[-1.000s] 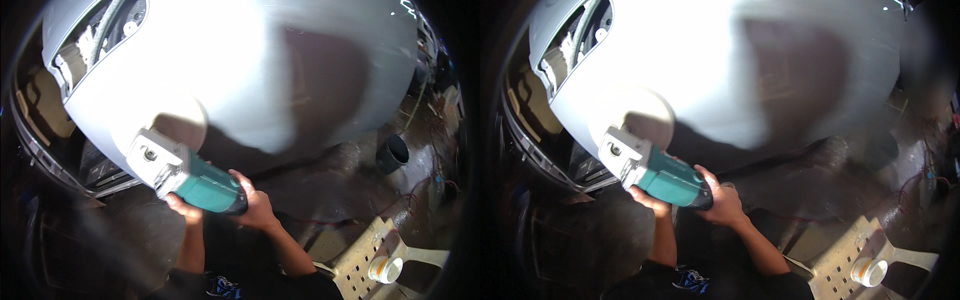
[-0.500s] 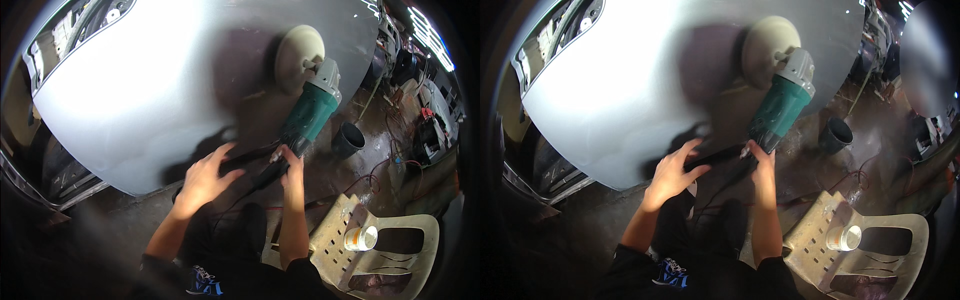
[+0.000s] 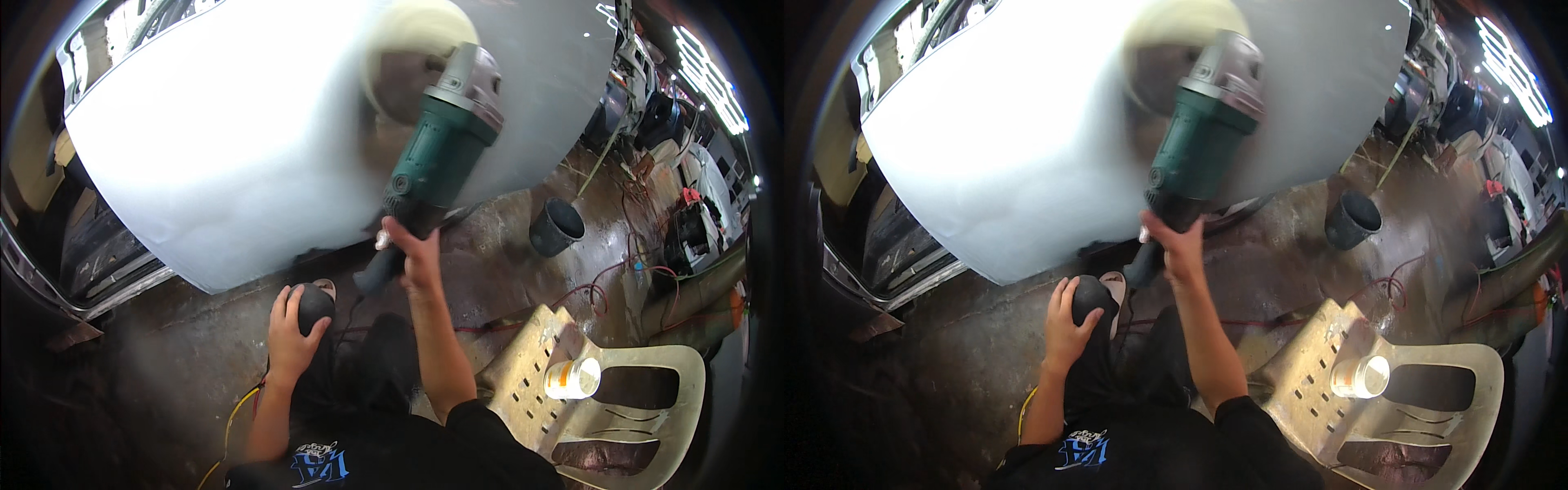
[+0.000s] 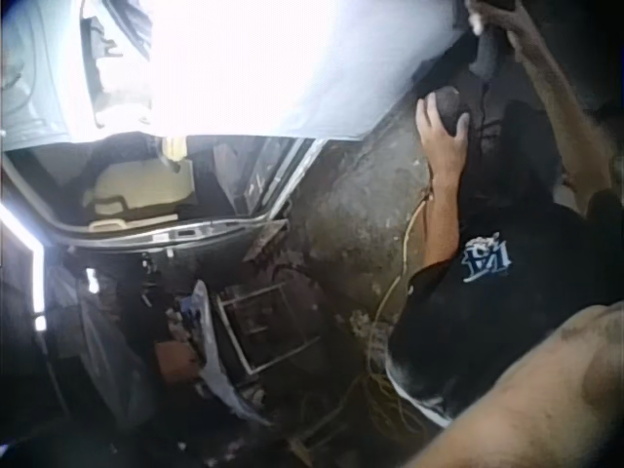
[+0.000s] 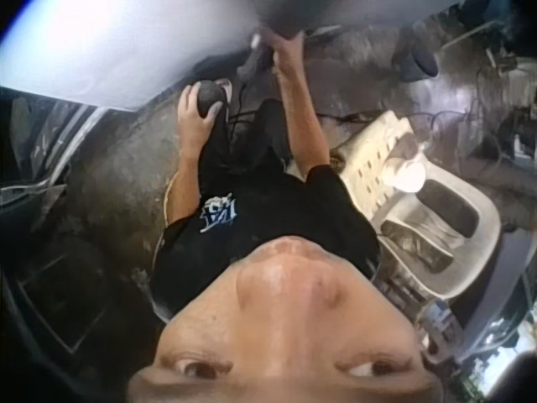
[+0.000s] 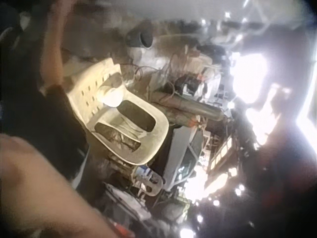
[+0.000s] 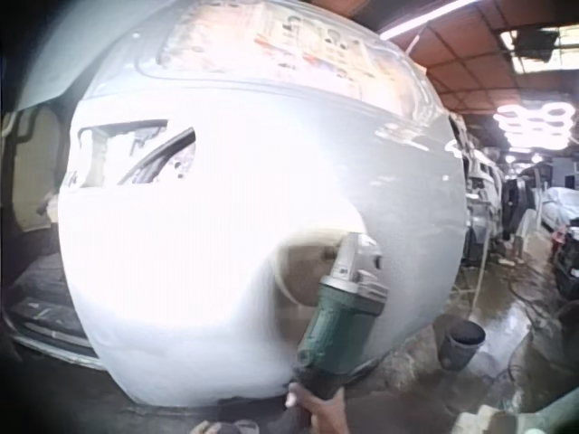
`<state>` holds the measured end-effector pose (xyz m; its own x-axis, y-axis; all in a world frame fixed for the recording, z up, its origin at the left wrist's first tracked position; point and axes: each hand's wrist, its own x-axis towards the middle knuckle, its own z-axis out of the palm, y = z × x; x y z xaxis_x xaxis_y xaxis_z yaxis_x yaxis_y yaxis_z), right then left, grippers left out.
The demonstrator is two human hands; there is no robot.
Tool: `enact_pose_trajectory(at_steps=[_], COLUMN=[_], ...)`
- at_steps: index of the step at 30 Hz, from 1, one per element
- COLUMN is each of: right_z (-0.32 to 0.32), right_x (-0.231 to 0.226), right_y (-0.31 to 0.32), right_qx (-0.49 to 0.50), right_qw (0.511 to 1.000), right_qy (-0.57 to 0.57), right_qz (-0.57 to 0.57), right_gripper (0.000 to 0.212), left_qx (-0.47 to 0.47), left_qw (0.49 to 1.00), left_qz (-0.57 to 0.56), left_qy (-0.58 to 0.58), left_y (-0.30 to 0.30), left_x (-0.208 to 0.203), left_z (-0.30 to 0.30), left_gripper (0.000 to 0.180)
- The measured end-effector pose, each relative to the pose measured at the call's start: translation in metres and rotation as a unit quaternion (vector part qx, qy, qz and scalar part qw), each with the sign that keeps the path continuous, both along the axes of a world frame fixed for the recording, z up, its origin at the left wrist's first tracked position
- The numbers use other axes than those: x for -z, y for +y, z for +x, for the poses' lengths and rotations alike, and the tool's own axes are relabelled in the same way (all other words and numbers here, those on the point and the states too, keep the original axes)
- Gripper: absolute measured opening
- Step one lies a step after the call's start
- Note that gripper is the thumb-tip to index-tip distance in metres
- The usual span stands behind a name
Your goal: The person uses a green electric polisher to buff the surface of a silver car hood. They move the tool in circular motions across the hood, briefly pause to apply a white paste from a small container, and then resume polishing.
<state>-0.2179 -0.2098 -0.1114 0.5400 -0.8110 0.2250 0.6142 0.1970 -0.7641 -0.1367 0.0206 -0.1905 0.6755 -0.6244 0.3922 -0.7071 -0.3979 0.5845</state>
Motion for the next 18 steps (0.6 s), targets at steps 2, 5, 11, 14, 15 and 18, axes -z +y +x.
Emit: enact_pose_trajectory(at_steps=[2, 5, 11, 14, 15, 18], right_z=[0.009, 0.02, 0.02, 0.009, 0.001, -0.014], right_x=[-0.001, -0.003, -0.02, -0.039, -0.038, -0.042], right_y=[0.023, 0.045, 0.055, 0.027, 0.01, -0.029], right_qx=[-0.014, -0.037, -0.037, -0.038, -0.051, -0.009], right_qw=[1.0, 0.997, 0.988, 0.997, 0.998, 0.998], right_qy=[0.009, 0.029, 0.012, -0.019, -0.004, 0.003], right_qz=[-0.022, -0.069, -0.15, -0.061, -0.037, -0.062], right_gripper=[0.051, 0.08, 0.093, 0.1, 0.092, 0.033], left_qx=[0.021, 0.02, -0.089, -0.114, -0.119, -0.078], left_qw=[0.999, 0.998, 0.99, 0.986, 0.983, 0.989], left_qz=[0.016, 0.029, 0.061, 0.099, 0.118, 0.12], left_qy=[0.035, 0.054, 0.087, 0.068, 0.069, 0.046], left_y=[0.011, 0.024, 0.033, 0.035, 0.034, 0.032], left_x=[-0.008, 0.001, 0.022, 0.02, 0.019, 0.012], left_z=[-0.021, -0.032, -0.006, 0.004, 0.004, 0.01], left_gripper=[0.074, 0.077, 0.062, 0.056, 0.055, 0.043])
